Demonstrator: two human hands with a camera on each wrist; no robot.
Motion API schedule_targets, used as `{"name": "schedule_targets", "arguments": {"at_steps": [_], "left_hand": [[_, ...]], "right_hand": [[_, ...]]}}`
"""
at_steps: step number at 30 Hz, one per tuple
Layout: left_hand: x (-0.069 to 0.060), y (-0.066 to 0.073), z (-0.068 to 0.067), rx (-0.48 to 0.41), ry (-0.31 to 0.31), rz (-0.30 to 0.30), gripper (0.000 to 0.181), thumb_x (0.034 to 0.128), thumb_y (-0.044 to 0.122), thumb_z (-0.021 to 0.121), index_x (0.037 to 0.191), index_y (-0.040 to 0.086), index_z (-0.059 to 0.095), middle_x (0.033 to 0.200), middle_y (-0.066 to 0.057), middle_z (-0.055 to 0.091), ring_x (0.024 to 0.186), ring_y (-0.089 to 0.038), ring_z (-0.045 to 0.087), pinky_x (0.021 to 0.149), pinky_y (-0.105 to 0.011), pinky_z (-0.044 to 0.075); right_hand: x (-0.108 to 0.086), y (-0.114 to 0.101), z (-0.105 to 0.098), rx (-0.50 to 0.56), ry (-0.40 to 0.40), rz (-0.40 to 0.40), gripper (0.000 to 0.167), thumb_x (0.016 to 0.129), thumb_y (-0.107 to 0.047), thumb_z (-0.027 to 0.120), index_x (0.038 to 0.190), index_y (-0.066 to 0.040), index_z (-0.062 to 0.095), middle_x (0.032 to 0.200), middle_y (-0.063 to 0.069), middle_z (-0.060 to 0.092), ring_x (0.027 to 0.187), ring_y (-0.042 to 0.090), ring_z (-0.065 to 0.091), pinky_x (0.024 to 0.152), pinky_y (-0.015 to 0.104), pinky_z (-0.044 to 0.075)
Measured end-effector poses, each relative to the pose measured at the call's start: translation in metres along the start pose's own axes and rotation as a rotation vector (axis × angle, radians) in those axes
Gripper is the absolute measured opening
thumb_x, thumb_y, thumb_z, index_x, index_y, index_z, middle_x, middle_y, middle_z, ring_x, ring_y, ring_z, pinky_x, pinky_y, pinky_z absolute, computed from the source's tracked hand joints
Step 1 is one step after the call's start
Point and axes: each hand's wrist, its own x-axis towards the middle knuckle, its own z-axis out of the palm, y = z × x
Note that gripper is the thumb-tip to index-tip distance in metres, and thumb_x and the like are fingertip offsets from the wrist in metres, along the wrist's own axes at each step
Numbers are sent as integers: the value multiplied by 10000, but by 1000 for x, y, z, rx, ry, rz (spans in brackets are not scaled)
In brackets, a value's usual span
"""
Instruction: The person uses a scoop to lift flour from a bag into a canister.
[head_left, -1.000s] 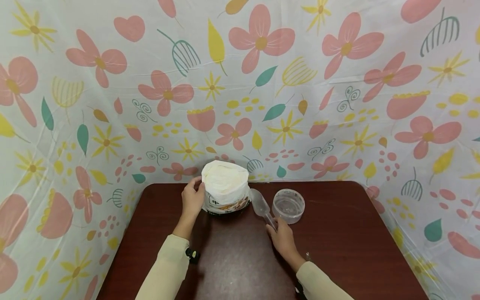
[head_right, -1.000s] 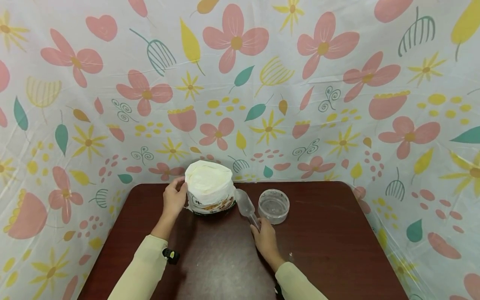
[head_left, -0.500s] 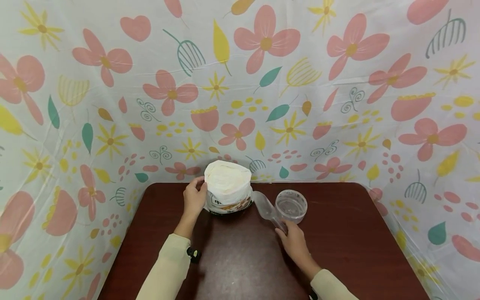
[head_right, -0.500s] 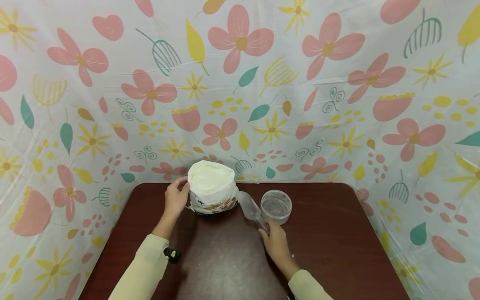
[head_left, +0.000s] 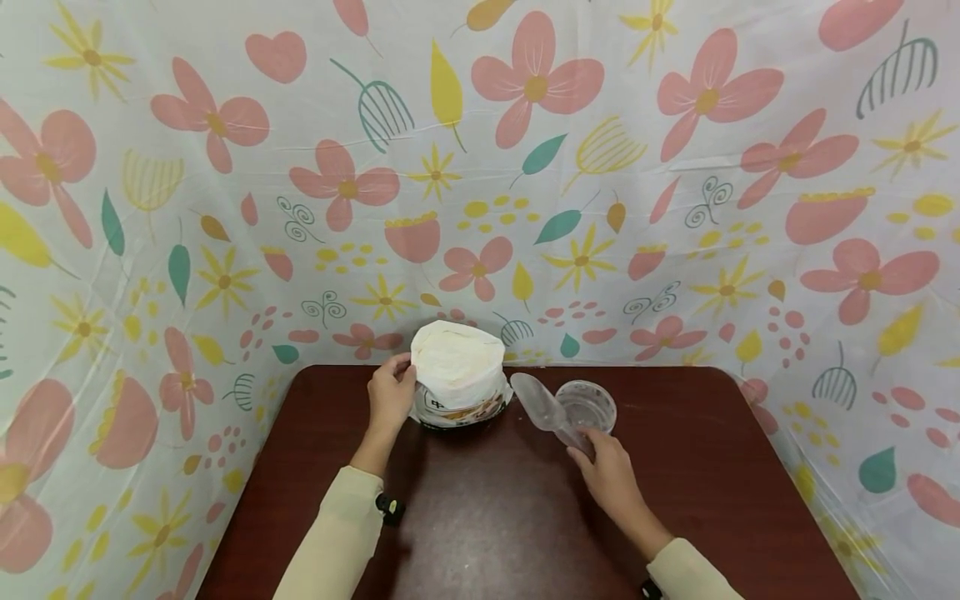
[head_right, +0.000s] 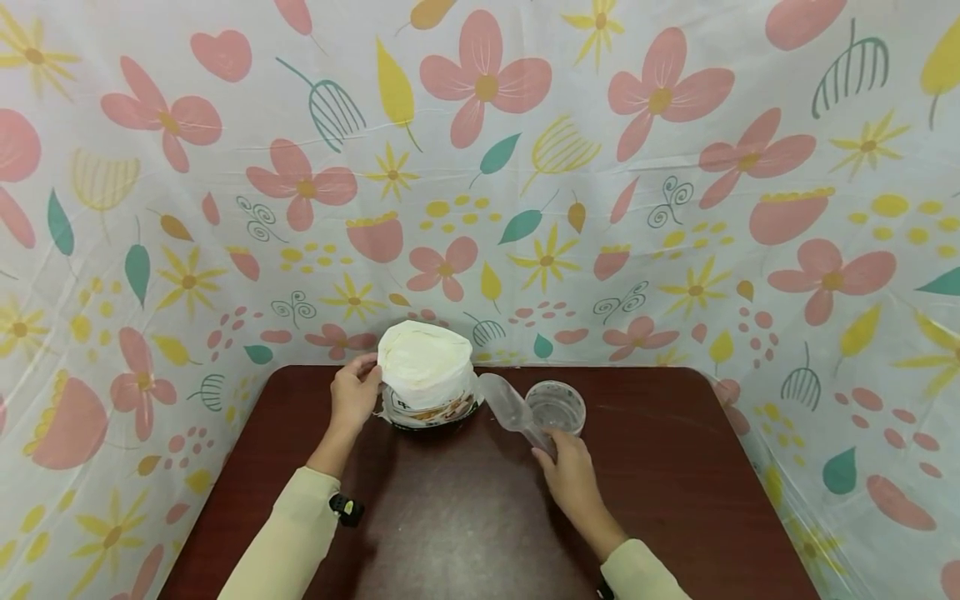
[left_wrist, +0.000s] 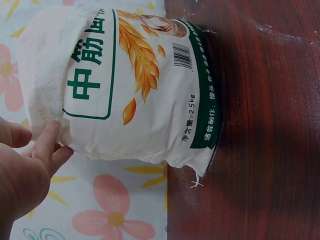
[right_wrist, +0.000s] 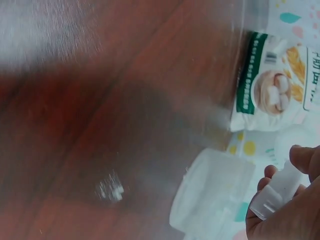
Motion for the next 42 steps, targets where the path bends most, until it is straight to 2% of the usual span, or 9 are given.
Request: {"name": "schedule_targets", "arguments": {"at_steps": [9, 15, 24, 31, 35, 38, 42], "left_hand": [[-1, 1, 0, 4, -1, -5, 285, 1034, 89, 606, 1298, 13, 682, 1226, -194, 710, 1066, -301, 718, 805, -296, 658], [0, -3, -1, -5, -24, 4, 297, 1040, 89, 597, 1320, 17, 668, 1232, -185, 704, 1071, -294, 716, 828, -305, 656], [-1, -2, -1, -12, -21, 19, 292, 1034, 79, 604, 1311, 18, 676, 1230, -187, 712, 1061, -306, 722, 826, -323, 659], [0, -2, 1, -7, -17, 26, 296, 1034, 76, 600, 1314, 12, 673, 1228, -186, 713, 1065, -312, 721, 833, -323, 658], [1, -2, 2, -4, -16, 37, 299, 1034, 71, 600, 1318, 9, 668, 1239, -190, 708, 1075, -313, 719, 836, -323, 657], [2, -2, 2, 2, -9, 40, 289, 1032, 70, 606, 1305, 8, 676, 1231, -184, 713, 1071, -307, 721, 831, -330, 659], [3, -3, 2, -1, -8, 25, 284, 1033, 78, 607, 1301, 18, 680, 1238, -177, 712, 1086, -302, 718, 841, -334, 657]], "right_hand": [[13, 3, -26, -56, -54, 0, 350, 894, -118, 810, 1212, -9, 713, 962, 94, 627, 848, 212, 547, 675, 347, 472], [25, 3, -45, -101, -45, -57, 334, 890, -108, 814, 1198, -15, 723, 945, 76, 619, 827, 198, 535, 656, 347, 470], [49, 3, -71, -113, -87, -113, 327, 921, -130, 785, 1218, -17, 707, 995, 94, 652, 834, 218, 525, 672, 362, 447], [68, -2, -88, -132, -132, -149, 309, 924, -138, 782, 1214, -63, 707, 1051, 109, 674, 873, 254, 561, 700, 393, 461], [78, -5, -97, -143, -139, -179, 307, 926, -147, 781, 1214, -68, 714, 1027, 90, 674, 858, 236, 549, 701, 387, 459], [85, -8, -105, -151, -151, -204, 306, 931, -150, 776, 1216, -54, 718, 1015, 92, 677, 833, 223, 556, 687, 384, 477], [95, -12, -115, -160, -197, -220, 319, 957, -163, 749, 1252, -47, 706, 1082, 118, 690, 850, 226, 600, 699, 398, 512]]}}
